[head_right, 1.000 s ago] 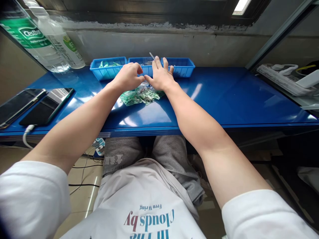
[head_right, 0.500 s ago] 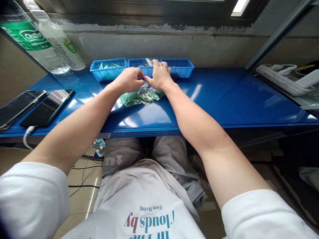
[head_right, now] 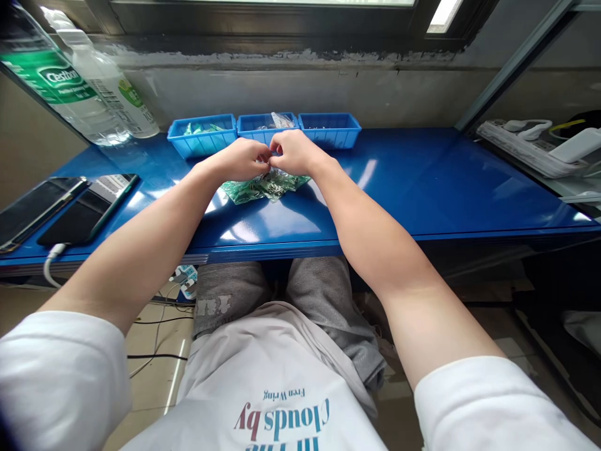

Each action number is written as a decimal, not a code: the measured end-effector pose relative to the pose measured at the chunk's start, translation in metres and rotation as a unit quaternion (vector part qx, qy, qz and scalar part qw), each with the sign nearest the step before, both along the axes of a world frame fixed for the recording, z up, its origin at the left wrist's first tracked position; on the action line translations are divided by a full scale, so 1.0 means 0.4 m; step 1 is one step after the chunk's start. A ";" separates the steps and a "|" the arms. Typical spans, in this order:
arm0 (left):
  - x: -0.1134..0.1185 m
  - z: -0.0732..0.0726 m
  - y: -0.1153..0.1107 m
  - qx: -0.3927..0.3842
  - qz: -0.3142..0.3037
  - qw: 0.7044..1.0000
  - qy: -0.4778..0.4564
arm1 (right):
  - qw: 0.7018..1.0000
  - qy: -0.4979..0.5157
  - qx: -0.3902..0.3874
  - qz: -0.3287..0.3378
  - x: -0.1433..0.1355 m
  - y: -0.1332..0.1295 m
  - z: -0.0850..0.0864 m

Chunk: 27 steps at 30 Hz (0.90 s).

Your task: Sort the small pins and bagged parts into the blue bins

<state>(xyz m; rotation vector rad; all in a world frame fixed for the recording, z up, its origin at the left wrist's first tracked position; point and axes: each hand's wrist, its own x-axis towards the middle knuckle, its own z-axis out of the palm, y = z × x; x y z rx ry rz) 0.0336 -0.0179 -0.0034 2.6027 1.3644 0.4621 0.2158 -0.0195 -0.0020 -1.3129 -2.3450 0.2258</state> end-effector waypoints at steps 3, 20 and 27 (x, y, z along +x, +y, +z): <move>-0.003 0.002 0.000 -0.002 -0.007 1.000 0.013 | 0.999 -0.024 -0.048 0.005 0.005 -0.002 -0.001; -0.010 0.021 -0.016 -0.018 -0.040 0.999 0.029 | 0.993 -0.090 -0.081 -0.006 -0.003 -0.026 0.016; -0.013 0.016 -0.012 -0.015 -0.029 0.999 0.007 | 0.995 0.024 -0.099 0.002 0.002 -0.009 0.003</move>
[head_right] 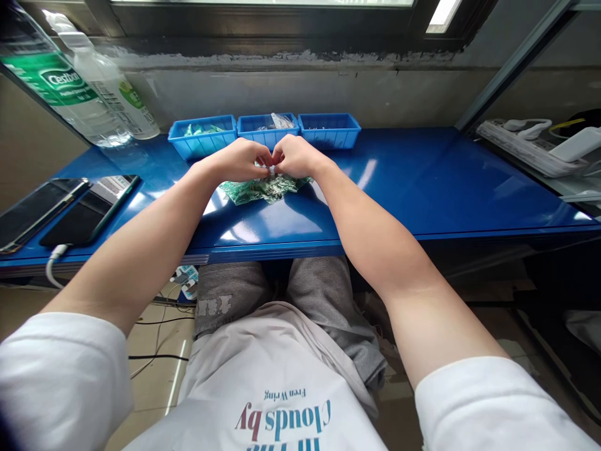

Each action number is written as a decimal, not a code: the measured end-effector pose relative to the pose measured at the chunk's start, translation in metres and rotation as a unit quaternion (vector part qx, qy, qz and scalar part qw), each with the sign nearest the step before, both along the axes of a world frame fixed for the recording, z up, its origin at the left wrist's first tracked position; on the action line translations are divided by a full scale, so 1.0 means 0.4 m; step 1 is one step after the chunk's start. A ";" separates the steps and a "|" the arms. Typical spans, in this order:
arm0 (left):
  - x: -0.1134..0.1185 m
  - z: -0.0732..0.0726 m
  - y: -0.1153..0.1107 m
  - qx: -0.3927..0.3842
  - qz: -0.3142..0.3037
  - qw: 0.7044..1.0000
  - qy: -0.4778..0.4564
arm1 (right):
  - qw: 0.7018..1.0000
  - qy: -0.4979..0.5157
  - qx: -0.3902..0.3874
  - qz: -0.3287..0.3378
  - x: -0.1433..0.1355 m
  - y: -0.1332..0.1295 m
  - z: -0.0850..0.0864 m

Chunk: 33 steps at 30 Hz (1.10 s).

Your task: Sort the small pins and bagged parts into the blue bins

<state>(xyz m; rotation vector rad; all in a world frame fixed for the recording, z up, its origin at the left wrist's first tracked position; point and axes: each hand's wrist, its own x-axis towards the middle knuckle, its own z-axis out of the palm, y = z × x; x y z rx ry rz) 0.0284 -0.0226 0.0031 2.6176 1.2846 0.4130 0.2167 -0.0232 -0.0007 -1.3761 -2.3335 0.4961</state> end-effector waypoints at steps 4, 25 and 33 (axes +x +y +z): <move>0.000 0.005 -0.006 -0.016 0.033 0.997 -0.061 | 0.992 0.125 -0.030 -0.010 0.007 0.005 0.002; 0.011 0.006 0.006 -0.169 -0.003 0.885 -0.434 | 0.920 0.390 -0.009 -0.012 -0.004 -0.015 0.031; 0.019 -0.001 0.023 -0.149 0.023 0.884 -0.443 | 0.920 0.390 0.017 -0.014 -0.009 -0.015 0.028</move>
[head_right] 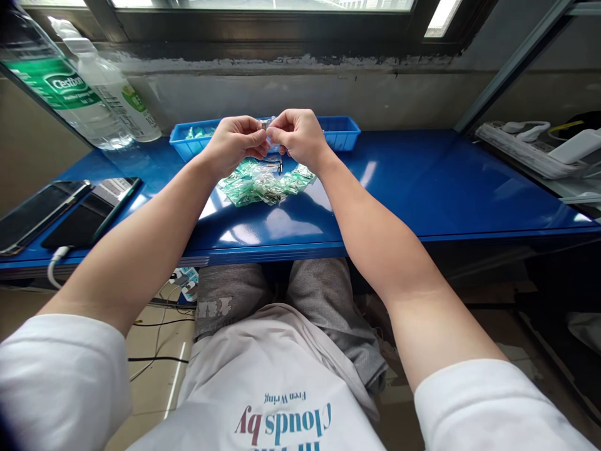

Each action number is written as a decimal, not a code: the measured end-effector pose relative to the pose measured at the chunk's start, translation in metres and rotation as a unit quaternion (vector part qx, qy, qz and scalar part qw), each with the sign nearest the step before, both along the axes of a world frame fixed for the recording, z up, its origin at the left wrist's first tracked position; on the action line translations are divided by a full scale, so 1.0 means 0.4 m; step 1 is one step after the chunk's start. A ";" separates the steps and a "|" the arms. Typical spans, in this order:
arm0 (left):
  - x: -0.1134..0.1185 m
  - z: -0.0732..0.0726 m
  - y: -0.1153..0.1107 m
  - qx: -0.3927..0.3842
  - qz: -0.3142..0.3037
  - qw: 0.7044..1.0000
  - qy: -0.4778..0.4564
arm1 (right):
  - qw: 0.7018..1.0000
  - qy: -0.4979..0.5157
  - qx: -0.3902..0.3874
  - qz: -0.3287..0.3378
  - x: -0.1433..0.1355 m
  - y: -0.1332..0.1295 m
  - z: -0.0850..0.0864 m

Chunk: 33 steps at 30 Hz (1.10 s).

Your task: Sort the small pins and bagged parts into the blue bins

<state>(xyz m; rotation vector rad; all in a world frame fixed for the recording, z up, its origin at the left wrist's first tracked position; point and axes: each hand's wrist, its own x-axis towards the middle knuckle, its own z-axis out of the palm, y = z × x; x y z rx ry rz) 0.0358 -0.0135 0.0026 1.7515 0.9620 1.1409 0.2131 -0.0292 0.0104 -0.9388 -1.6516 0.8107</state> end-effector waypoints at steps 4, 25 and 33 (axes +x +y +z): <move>-0.012 0.013 -0.005 0.035 0.057 0.994 0.082 | 1.000 -0.030 0.002 -0.001 0.008 0.004 -0.005; -0.017 0.015 0.026 0.032 0.115 0.981 0.155 | 0.954 -0.249 0.093 -0.139 0.009 0.035 -0.025; -0.004 -0.001 0.023 0.031 0.099 0.980 0.167 | 0.894 -0.417 0.075 -0.142 0.041 0.141 -0.100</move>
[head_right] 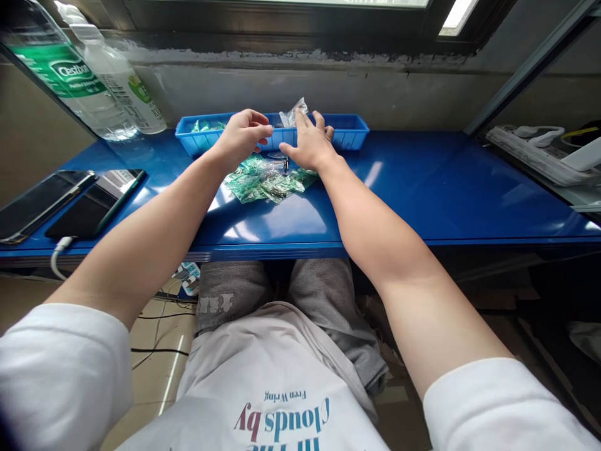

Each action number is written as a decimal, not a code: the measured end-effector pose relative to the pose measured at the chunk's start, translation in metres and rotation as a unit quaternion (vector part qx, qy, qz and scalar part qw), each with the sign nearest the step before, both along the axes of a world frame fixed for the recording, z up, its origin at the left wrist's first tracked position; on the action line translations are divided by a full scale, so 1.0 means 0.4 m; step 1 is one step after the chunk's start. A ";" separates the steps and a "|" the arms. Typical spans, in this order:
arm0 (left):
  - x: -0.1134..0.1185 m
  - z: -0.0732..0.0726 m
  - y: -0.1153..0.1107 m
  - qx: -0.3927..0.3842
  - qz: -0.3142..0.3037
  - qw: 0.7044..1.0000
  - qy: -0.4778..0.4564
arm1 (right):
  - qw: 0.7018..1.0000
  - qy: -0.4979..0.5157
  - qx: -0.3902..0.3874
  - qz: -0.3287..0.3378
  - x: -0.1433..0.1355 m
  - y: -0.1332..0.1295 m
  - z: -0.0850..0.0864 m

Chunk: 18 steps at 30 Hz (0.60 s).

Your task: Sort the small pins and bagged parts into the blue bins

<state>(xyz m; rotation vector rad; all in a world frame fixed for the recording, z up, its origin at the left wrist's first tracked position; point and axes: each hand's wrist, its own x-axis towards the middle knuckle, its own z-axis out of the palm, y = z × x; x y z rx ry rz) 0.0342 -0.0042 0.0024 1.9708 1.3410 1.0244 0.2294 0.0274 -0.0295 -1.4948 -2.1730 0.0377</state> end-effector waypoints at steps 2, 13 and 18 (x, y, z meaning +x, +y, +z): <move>0.005 -0.001 -0.008 -0.009 -0.015 1.000 0.001 | 1.000 -0.020 -0.013 0.018 0.006 0.025 -0.020; 0.007 -0.004 -0.017 -0.038 -0.048 0.998 0.002 | 0.998 -0.042 0.018 -0.035 -0.005 -0.001 -0.014; 0.001 -0.009 -0.014 -0.022 -0.064 0.998 0.019 | 0.999 -0.052 0.014 -0.008 -0.003 0.019 -0.026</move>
